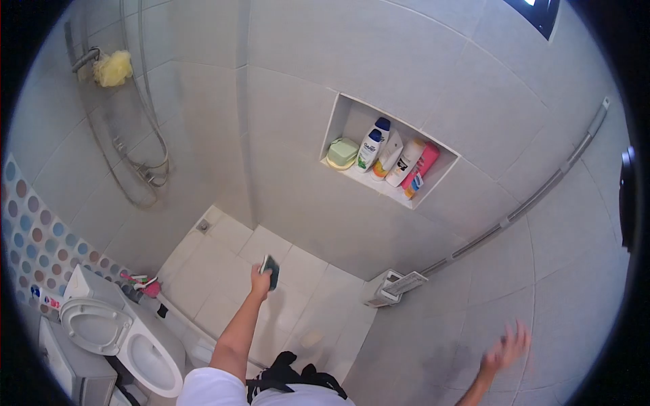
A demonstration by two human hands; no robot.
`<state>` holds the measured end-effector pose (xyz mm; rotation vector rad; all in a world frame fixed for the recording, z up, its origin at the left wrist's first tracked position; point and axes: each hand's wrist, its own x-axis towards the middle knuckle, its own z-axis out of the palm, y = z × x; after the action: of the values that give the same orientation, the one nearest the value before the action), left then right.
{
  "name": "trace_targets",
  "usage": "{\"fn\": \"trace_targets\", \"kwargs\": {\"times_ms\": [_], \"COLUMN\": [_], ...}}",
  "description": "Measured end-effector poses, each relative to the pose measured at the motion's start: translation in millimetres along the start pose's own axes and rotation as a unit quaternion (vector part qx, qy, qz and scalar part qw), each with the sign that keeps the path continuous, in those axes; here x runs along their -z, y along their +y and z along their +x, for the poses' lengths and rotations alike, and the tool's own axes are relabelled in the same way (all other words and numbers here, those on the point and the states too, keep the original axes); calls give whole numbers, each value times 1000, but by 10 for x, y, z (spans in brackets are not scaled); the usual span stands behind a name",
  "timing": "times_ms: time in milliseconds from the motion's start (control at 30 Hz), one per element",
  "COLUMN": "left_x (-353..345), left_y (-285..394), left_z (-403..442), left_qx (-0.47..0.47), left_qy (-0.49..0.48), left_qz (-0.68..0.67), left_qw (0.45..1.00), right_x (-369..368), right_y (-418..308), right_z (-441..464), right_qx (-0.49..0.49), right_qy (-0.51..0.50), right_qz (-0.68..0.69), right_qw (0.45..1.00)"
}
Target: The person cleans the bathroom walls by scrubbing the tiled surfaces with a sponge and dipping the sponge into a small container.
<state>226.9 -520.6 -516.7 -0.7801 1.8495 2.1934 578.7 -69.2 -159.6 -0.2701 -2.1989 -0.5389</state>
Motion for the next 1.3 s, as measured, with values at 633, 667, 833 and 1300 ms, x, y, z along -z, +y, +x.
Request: {"fn": "trace_targets", "kwargs": {"times_ms": [633, 667, 833, 1300], "left_x": [-4255, -4425, -4263, -4279], "left_y": [3385, 3252, 3279, 3181], "left_z": [42, -116, 459, 592], "left_qx": [-679, -694, -789, -828], "left_qy": [207, 179, 254, 161], "left_qz": [59, 41, 78, 35], "left_qw": [701, 696, 554, 537], "right_x": [-3230, -3245, -3291, -3324], "right_y": [-572, -555, -455, -355], "right_z": [5178, 5167, 5223, 5285], "right_qx": [49, 47, 90, 116], "right_qy": [381, 376, 418, 437], "right_qz": [-45, -41, -71, -73], "right_qw": [922, 925, 901, 889]}}
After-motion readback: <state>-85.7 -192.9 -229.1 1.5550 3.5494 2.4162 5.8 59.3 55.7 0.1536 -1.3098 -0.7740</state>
